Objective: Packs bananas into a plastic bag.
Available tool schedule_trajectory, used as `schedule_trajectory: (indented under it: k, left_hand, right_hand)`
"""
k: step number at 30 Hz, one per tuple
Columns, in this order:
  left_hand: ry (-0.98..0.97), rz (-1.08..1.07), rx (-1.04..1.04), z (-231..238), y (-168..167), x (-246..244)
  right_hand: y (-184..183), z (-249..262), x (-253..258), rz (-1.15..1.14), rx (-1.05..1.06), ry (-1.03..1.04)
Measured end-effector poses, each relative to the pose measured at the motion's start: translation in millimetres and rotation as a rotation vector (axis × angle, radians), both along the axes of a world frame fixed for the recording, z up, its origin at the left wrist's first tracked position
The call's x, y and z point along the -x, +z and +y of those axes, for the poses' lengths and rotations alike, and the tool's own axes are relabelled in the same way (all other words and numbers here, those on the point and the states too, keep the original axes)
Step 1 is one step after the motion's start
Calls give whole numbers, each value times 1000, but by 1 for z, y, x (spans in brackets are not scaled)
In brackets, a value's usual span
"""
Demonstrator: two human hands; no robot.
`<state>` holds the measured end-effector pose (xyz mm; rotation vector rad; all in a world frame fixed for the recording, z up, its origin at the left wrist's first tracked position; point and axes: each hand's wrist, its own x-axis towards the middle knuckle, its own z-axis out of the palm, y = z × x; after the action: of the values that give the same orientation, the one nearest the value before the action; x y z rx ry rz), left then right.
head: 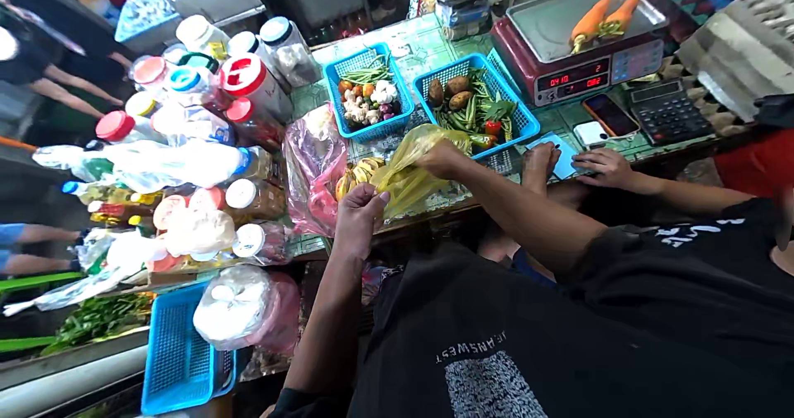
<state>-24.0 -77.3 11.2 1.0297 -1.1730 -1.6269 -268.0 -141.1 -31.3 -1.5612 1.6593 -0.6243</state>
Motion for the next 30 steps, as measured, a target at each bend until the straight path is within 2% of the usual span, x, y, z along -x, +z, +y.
schedule_trajectory:
  k: [2,3,4,6,7,10,13,14,16,17,18,20,22,24,26,30]
  left_hand:
    - [4,69,-22,-4,5,3]
    - [-17,63,-9,-6,6,6]
    - [-65,20,22,-7,6,8]
    - [-231,-112,95,-3,3,13]
    - [-323,-150,117,-3,0,18]
    - [-619,-182,130,-10,-11,24]
    - [-805,-203,117,-45,-17,4]
    - [-765,-209,74,-68,-31,-9]
    - [-478,-261,-56,-124,-85,-34]
    - [-287,-388,-93,-154,-117,-43]
    - [-151,-603,-114,-182,-149,-51]
    - [-118,-982,-124,-221,-193,-58]
    - [-209,-1154,-116,-237,-214,-53]
    - [-231,-1191,-149,-242,-220,-45]
    - [-193,-1138,-200,-240,-217,-41]
    - [-141,-914,-214,-218,-219,-47]
  right_hand:
    - [13,37,17,-34,93,-179]
    - [9,56,24,-131,70,-282]
    - [0,70,28,-307,-57,-367]
    - [-18,89,22,-802,-421,-473]
    - [-21,88,12,-999,-492,-502]
    - [-8,59,-19,-1256,-327,-748]
    - [12,44,-21,-1198,-162,-977]
    - [16,46,-20,-1133,-136,-993]
    - [21,54,-21,-1041,-107,-965]
    - [23,58,-23,-1010,-89,-931]
    - [22,60,-27,-993,-66,-891]
    - [21,54,-30,-981,-10,-842]
    - [25,39,-25,-976,49,-816]
    - [35,20,-20,-987,83,-811]
    - [47,7,-22,-937,68,-759]
    - [51,13,-30,-756,-36,-543]
